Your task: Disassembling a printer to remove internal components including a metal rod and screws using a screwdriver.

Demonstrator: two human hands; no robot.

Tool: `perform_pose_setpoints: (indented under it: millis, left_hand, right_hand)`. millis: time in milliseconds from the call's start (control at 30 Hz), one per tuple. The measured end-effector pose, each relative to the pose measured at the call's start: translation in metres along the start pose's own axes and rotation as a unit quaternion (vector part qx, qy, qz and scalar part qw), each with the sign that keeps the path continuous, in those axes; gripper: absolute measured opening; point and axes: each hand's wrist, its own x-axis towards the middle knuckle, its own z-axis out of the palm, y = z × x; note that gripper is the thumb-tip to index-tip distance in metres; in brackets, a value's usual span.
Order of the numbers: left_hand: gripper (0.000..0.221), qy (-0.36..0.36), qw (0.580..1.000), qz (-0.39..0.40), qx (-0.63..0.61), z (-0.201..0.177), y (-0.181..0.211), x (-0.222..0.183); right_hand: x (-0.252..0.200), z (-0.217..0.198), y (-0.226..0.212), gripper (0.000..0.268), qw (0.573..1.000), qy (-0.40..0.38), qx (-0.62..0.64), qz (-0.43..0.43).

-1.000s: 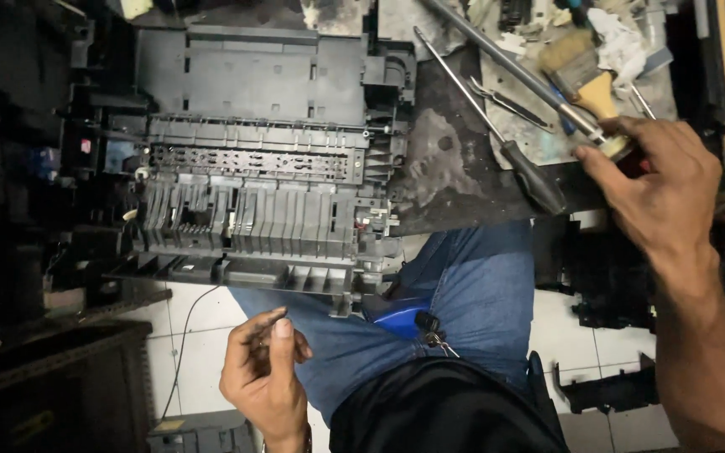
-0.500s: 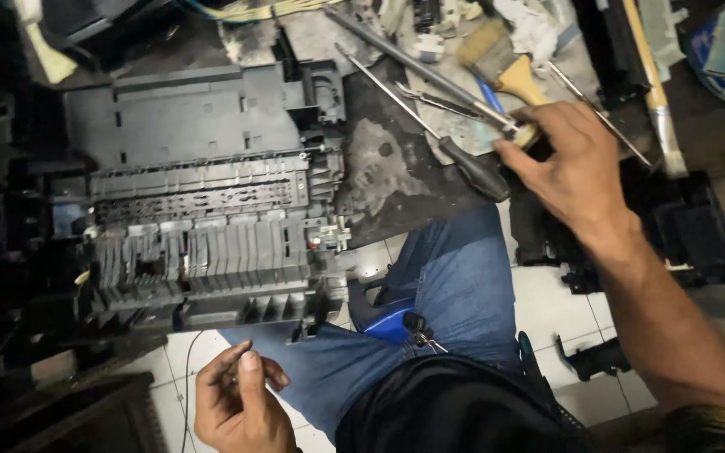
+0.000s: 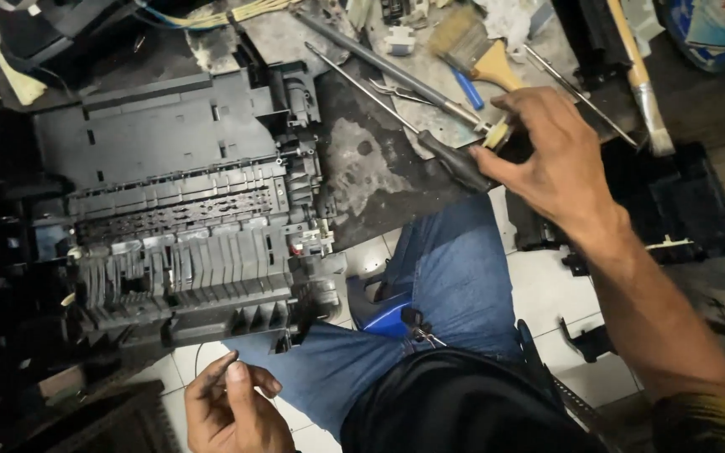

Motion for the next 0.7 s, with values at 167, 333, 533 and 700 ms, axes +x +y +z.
perform_pose_setpoints:
  millis: [167, 333, 533, 700]
  left_hand:
    - [0.011, 0.011, 1.0, 0.005, 0.004, 0.001, -0.001, 0.0]
    - [0.011, 0.046, 0.999, -0.01, 0.003, 0.004, 0.002, -0.003]
    - [0.02, 0.065, 0.994, 0.038, -0.083, 0.004, -0.006, -0.004]
    - [0.041, 0.085, 0.989, 0.054, -0.107, 0.005, -0.01, 0.0]
  right_hand:
    - [-0.008, 0.0, -0.004, 0.054, 1.0, 0.004, 0.022, 0.007]
    - [-0.038, -0.005, 0.009, 0.01, 0.988, 0.132, -0.009, 0.081]
    - [-0.09, -0.02, 0.071, 0.032, 0.979, 0.113, -0.086, 0.144]
    - [-0.083, -0.027, 0.049, 0.017, 0.984, 0.086, -0.026, 0.156]
